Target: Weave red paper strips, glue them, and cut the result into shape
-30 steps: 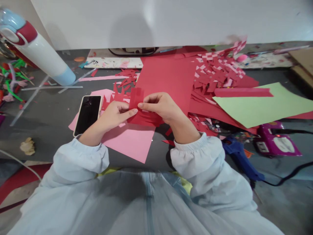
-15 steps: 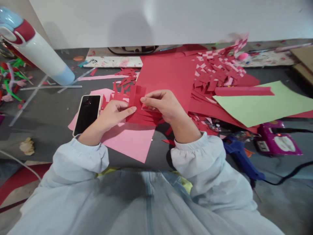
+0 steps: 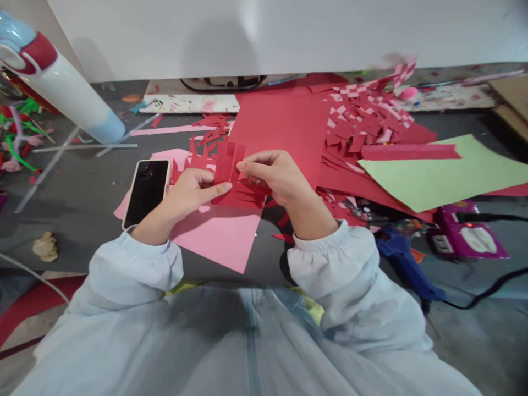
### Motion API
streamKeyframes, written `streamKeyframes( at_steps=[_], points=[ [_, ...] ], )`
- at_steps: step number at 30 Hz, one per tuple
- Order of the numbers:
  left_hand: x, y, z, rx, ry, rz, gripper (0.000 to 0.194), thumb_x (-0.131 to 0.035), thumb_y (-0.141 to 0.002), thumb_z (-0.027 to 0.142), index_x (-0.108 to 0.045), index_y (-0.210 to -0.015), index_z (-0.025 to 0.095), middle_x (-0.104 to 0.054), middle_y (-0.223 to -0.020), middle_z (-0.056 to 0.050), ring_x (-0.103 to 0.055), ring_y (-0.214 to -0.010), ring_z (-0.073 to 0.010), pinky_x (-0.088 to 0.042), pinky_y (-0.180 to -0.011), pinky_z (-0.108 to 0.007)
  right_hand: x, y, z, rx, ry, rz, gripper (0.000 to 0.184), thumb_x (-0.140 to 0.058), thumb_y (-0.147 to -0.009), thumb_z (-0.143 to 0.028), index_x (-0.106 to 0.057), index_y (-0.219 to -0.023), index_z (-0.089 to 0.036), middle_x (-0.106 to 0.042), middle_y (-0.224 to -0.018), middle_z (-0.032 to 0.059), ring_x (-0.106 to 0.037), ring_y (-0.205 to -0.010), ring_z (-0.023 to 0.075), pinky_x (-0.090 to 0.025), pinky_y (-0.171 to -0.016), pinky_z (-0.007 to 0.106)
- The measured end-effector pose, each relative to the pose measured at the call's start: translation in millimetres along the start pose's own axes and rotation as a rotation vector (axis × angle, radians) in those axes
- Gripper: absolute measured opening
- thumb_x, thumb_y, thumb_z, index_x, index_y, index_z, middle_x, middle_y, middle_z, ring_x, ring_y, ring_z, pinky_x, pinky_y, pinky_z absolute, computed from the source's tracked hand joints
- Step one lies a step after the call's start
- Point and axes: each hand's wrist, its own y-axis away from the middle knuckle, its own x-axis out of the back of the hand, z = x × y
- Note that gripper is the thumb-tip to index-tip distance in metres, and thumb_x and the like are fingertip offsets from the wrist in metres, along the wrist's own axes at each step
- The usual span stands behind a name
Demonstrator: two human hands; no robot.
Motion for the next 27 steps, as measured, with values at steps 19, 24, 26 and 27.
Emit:
streamKeyframes(
  at_steps=[19, 24, 26, 27],
  points=[
    [-0.5, -1, -14, -0.424, -0.292, 0.619, 0.026, -0.072, -0.084, 0.034, -0.073, -0.064, 0.019, -0.070, -0.062, 0.001, -0.064, -0.060, -0.0132, -0.049, -0.059, -0.026, 4, -6, -4, 0.052, -0.084, 0.189, 0.048, -0.073, -0.081, -0.057, -0.058, -0.056, -0.019, -0.042, -0.046, -0.0065, -0.030, -0.039, 0.0034, -0.022, -0.040, 0.020],
    [4.2, 1, -23, -0.867, -0.486, 0.625, 0.028, -0.069, -0.087, 0.015, -0.077, -0.110, 0.027, -0.080, -0.108, 0.000, -0.076, -0.097, -0.0152, -0.060, -0.087, -0.026, 4, 3, -11, -0.124, 0.017, -0.078, 0.060, -0.062, -0.084, -0.068, -0.065, -0.056, -0.016, -0.052, -0.044, -0.0004, -0.043, -0.039, 0.0061, -0.026, -0.038, 0.021],
    [6.0, 1, -23, -0.976, -0.516, 0.629, 0.038, -0.070, -0.086, 0.011, -0.074, -0.119, 0.029, -0.079, -0.114, 0.000, -0.075, -0.102, -0.0149, -0.060, -0.092, -0.026, 5, 6, -13, -0.164, 0.056, -0.167, 0.068, -0.056, -0.083, -0.077, -0.068, -0.058, -0.015, -0.056, -0.045, 0.0020, -0.045, -0.040, 0.0072, -0.027, -0.038, 0.022],
    [6.8, 1, -23, -0.997, -0.531, 0.645, 0.040, -0.070, -0.086, 0.010, -0.073, -0.121, 0.030, -0.079, -0.115, 0.001, -0.075, -0.103, -0.0151, -0.060, -0.093, -0.027, 6, 7, -14, -0.166, 0.062, -0.189, 0.071, -0.053, -0.083, -0.079, -0.070, -0.061, -0.015, -0.058, -0.047, 0.0029, -0.046, -0.040, 0.0073, -0.027, -0.038, 0.022]
  ],
)
